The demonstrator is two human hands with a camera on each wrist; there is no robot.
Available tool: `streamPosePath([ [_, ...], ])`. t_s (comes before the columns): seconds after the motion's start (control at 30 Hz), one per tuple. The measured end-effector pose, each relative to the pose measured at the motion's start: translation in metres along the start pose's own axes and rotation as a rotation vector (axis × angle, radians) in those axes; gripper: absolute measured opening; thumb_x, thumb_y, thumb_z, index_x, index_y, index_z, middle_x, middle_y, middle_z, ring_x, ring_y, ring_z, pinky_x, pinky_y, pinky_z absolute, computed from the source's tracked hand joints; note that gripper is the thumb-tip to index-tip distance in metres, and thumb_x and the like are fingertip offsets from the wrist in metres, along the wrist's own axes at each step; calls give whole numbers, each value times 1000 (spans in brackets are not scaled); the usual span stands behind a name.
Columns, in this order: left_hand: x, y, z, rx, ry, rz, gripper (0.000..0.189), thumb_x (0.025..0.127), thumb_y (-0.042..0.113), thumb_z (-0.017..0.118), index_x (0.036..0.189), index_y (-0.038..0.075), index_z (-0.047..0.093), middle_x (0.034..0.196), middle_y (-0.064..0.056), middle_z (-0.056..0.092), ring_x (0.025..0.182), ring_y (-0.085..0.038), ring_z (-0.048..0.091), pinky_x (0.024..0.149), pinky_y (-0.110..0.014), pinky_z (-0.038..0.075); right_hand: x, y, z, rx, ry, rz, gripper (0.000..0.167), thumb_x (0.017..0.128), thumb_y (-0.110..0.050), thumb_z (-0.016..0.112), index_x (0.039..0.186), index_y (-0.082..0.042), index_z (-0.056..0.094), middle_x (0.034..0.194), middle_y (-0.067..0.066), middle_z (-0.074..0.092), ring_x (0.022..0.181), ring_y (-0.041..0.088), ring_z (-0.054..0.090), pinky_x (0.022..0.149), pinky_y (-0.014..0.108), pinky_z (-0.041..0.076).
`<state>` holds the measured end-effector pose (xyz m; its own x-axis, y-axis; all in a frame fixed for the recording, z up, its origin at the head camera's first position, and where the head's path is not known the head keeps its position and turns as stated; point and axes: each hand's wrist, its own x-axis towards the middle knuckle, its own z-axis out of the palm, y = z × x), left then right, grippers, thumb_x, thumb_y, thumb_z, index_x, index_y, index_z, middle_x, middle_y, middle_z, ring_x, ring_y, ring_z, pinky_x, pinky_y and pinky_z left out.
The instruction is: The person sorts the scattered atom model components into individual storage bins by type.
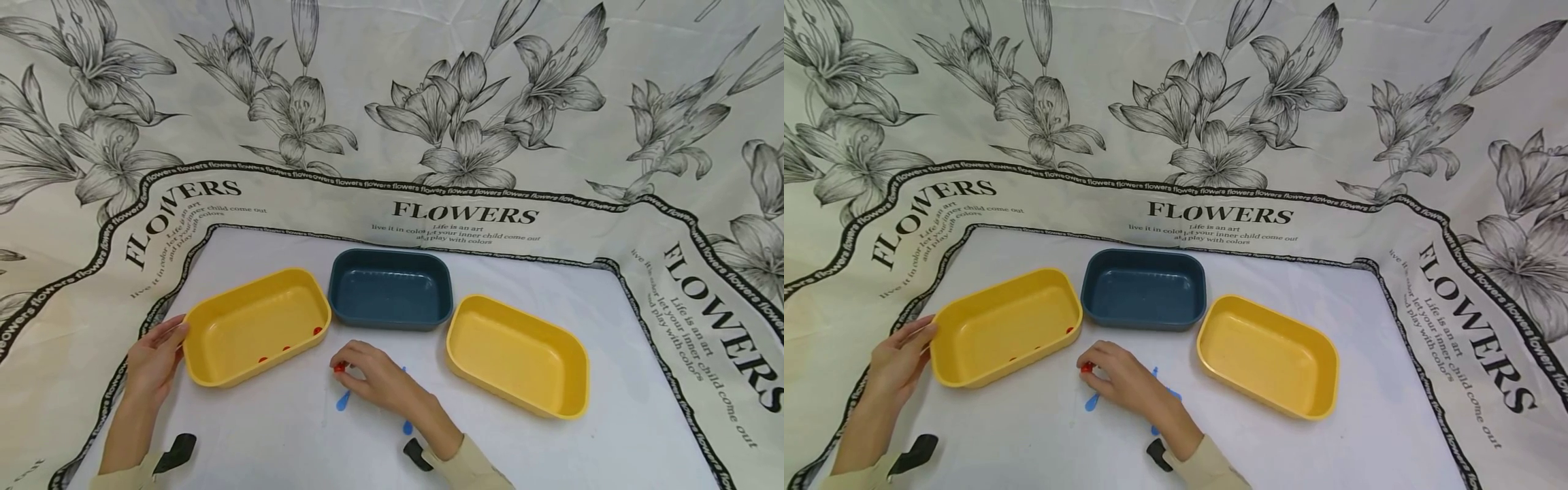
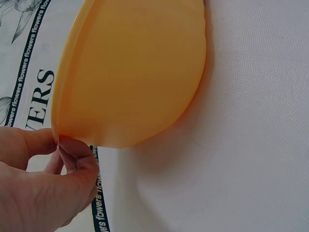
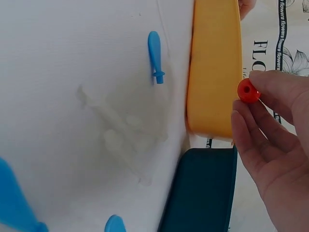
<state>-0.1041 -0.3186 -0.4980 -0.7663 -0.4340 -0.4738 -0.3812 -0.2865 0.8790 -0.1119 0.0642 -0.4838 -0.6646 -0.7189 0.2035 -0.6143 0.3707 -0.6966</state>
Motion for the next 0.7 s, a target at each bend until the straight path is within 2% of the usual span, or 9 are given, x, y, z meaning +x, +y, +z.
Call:
streamPosePath([
  [0.1, 0, 0, 0, 9, 5, 2, 46, 98, 27, 70, 141, 16, 56, 112, 10, 57, 94, -1, 60, 75, -10, 54, 6, -1, 1, -4, 8, -9, 15, 98, -9, 70, 112, -3, 70, 108, 3, 67, 97, 23, 65, 90, 25, 56],
  [0.3, 0, 0, 0, 15, 2, 10, 47, 99, 26, 69, 142, 14, 55, 113, 10, 57, 94, -1, 60, 76, -10, 54, 14, -2, 1, -3, 9, -10, 15, 97, -9, 71, 111, -4, 70, 108, 2, 67, 98, 23, 65, 90, 23, 55],
  [0.43, 0, 0, 0, 15, -4, 14, 48, 99, 27, 70, 142, 15, 55, 114, 9, 57, 96, -1, 60, 76, -10, 54, 18, -2, 1, -3, 24, -29, 14, 96, -6, 73, 110, -5, 70, 106, 3, 68, 97, 24, 65, 89, 27, 57],
  [0.57, 0, 0, 0, 14, -4, 11, 48, 98, 27, 70, 142, 15, 55, 114, 9, 57, 96, -1, 60, 76, -10, 53, 24, -1, 1, -33, 50, -77, 15, 94, -5, 74, 109, -6, 70, 104, 4, 69, 95, 23, 65, 88, 23, 55],
  [0.7, 0, 1, 0, 9, -1, 7, 45, 99, 26, 69, 141, 15, 56, 113, 9, 57, 94, -2, 60, 76, -10, 54, 31, -2, 1, -41, 70, -92, 19, 93, -4, 75, 112, -5, 70, 109, 6, 69, 96, 18, 64, 89, 19, 54],
])
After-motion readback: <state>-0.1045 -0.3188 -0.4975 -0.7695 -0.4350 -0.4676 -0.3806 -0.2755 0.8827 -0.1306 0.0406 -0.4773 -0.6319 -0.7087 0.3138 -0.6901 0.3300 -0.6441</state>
